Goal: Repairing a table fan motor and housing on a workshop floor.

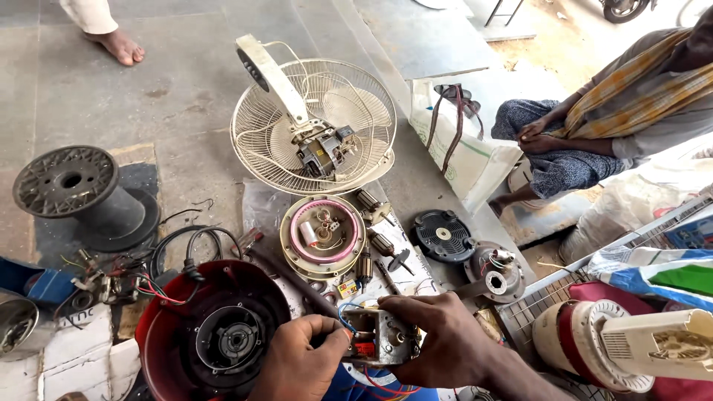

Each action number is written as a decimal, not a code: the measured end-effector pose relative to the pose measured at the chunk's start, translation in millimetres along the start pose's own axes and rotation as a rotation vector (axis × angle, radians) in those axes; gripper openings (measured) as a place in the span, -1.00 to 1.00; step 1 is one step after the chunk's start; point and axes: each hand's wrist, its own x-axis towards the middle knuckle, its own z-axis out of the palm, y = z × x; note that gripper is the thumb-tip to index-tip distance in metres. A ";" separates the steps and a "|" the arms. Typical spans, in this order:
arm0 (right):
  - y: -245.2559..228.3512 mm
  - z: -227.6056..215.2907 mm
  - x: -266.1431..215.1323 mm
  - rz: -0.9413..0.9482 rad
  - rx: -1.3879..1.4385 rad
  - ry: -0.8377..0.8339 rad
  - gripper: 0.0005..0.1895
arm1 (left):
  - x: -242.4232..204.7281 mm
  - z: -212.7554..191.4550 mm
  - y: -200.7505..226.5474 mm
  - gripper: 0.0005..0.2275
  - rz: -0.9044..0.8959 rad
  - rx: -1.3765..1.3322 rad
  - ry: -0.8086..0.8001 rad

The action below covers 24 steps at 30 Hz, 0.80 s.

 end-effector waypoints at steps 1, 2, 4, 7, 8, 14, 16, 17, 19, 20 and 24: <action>0.4 0.6 -0.1 0.001 0.004 0.001 -0.23 | -1.5 1.8 0.5 -0.79 -0.003 0.003 0.000; 0.7 1.3 -0.1 -0.063 -0.002 0.012 -0.24 | -3.0 3.6 1.0 -0.79 0.009 0.072 0.042; 0.6 1.6 0.7 -0.130 -0.009 0.025 -0.24 | -1.0 5.1 -4.3 -0.78 0.024 0.141 0.085; -0.3 1.0 2.2 -0.123 0.002 -0.005 -0.26 | 5.2 4.2 -14.9 -0.79 0.100 0.146 0.031; 0.2 1.7 2.7 -0.108 0.009 -0.015 -0.26 | 4.9 3.9 -14.3 -0.79 0.065 0.159 0.027; -2.7 -2.7 7.0 -0.094 0.009 -0.031 -0.26 | -0.4 0.3 -11.8 -0.78 0.136 0.118 0.042; 4.9 -4.0 7.4 -0.063 0.018 -0.066 -0.24 | -1.1 -0.9 -16.5 -0.79 0.201 0.155 0.070; 13.4 -1.4 8.7 -0.104 0.032 -0.054 -0.23 | -1.3 -3.1 -20.5 -0.76 0.294 0.108 0.029; 14.6 -1.5 14.9 -0.164 0.062 -0.056 -0.20 | -5.7 -10.3 -25.9 -0.74 0.379 0.063 0.016; 7.9 -5.2 19.8 0.015 0.129 -0.120 -0.20 | -9.5 -14.7 -26.8 -0.69 0.405 -0.137 -0.071; 17.1 -8.9 40.5 0.293 0.384 -0.312 -0.22 | -35.4 -40.0 -6.0 -0.33 0.596 0.029 -0.133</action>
